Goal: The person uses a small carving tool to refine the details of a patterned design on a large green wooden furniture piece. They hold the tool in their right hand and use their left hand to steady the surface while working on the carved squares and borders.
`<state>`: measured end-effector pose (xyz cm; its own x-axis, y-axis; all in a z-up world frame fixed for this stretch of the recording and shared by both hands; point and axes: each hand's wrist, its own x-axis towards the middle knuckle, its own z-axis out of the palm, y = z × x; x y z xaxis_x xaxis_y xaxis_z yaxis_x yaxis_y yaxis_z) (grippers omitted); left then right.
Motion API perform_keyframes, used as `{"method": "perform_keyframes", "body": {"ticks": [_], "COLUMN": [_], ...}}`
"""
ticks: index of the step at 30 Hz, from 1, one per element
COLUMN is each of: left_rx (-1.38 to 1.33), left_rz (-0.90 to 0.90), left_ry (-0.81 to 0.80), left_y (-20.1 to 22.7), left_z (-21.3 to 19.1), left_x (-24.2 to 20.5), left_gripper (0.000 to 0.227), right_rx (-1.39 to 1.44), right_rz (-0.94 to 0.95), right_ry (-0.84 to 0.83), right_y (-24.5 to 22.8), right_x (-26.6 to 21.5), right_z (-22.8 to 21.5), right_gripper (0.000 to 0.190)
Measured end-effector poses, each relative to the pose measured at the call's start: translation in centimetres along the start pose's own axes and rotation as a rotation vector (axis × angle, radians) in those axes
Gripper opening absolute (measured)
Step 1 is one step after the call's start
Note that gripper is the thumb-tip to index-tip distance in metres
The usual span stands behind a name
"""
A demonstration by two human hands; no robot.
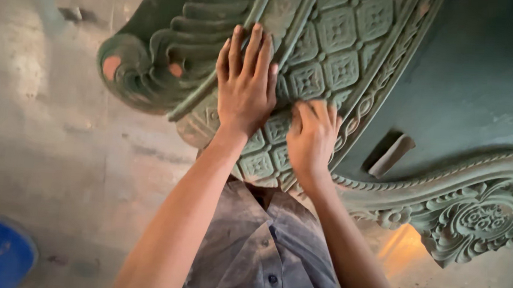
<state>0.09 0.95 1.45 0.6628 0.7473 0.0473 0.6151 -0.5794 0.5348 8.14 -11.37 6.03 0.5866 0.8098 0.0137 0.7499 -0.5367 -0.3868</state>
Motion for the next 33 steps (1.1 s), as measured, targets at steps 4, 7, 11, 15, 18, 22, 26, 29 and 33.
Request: {"method": "perform_keyframes", "body": {"ticks": [4,7,11,15,18,22,26,29,33], "left_rx": [0.006,0.009,0.009,0.014,0.058,0.079,0.086,0.099,0.111], "left_rz": [-0.004,0.000,0.001,0.018,0.050,0.031,0.031,0.050,0.084], "left_ry": [-0.004,0.012,0.006,0.021,0.034,0.008,-0.008,0.021,0.059], "left_y": [-0.1,-0.1,0.0,-0.2,-0.3,-0.2,-0.1,-0.4,-0.8], "left_z": [0.3,0.7,0.3,0.4,0.6,0.6,0.8,0.9,1.6], "left_x": [-0.3,-0.3,0.1,-0.1,-0.2,-0.1,-0.9,-0.4,-0.4], "left_gripper": [0.046,0.046,0.045,0.046,0.043,0.045,0.044,0.044,0.043], "right_rx": [0.066,0.003,-0.003,0.079,0.097,0.135,0.070,0.100,0.122], "right_rz": [-0.084,-0.087,-0.002,0.065,0.071,0.024,0.050,0.003,-0.012], "right_ry": [0.090,0.082,0.013,-0.006,0.037,0.115,0.057,0.117,0.094], "right_y": [-0.4,-0.4,0.3,0.9,1.1,1.6,1.3,1.2,1.8], "right_x": [1.7,2.7,-1.0,-6.9,-8.7,-8.4,-10.0,-9.3,-9.5], "right_z": [2.0,2.9,-0.2,-3.1,-2.7,-0.9,-2.0,-1.3,-1.1], "right_gripper": [0.029,0.028,0.011,0.007,0.008,0.010,0.013,0.011,0.020]}}
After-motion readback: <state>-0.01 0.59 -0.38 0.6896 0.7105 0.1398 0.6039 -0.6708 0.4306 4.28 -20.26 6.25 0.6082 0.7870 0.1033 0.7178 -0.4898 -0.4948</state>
